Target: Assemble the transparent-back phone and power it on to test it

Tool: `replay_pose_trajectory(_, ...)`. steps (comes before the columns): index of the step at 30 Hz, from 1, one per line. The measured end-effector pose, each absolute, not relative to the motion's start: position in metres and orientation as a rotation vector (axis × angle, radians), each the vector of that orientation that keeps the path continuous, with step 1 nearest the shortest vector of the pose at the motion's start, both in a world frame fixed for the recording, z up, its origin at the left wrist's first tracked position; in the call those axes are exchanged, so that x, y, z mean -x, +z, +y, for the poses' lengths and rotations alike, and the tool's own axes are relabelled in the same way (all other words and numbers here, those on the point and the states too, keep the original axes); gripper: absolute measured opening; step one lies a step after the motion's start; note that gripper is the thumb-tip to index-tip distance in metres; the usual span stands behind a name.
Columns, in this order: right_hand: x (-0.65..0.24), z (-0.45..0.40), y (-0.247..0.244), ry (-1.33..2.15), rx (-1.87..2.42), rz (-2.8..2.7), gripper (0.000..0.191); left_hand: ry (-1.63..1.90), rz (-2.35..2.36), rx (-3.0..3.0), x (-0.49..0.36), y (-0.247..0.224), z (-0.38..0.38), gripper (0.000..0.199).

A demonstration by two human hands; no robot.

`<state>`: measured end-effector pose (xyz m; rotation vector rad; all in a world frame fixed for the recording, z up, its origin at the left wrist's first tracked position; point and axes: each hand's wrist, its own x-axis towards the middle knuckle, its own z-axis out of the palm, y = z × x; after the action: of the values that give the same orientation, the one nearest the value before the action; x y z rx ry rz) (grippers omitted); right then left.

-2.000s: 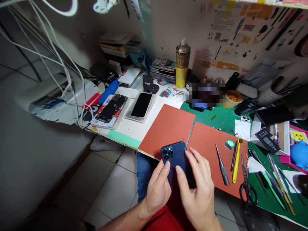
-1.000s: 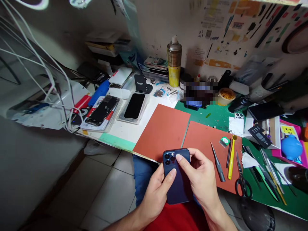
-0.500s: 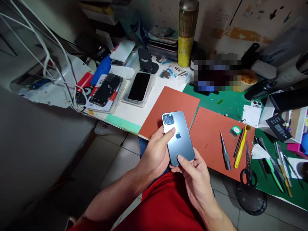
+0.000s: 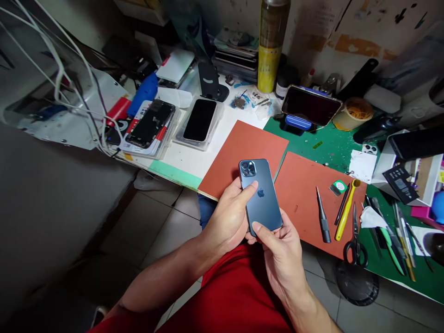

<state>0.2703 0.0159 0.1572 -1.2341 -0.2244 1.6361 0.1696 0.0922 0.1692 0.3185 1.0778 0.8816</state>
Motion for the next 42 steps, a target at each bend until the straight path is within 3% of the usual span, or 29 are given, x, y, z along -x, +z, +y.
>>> replay_pose_trajectory(5, -0.273, 0.011, 0.152, 1.532, 1.317, -0.351, 0.053, 0.985, 0.999, -0.313, -0.170, 0.166, 0.093, 0.027)
replay_pose_trajectory(12, -0.279, 0.001, 0.152, 1.193, 1.604, -0.628, 0.037, 1.014, 0.807, -0.276, -0.163, 0.156, 0.092, 0.046)
replay_pose_trajectory(29, -0.271, -0.005, 0.161, 0.777, 1.673, -1.099, 0.023, 1.035, 0.776, -0.266, -0.157, 0.136, 0.091, 0.030)
replay_pose_trajectory(42, -0.269, 0.001, 0.171, 0.411, 1.586, -1.317, 0.025, 1.024, 0.763, -0.253, -0.156, 0.133, 0.091, 0.025)
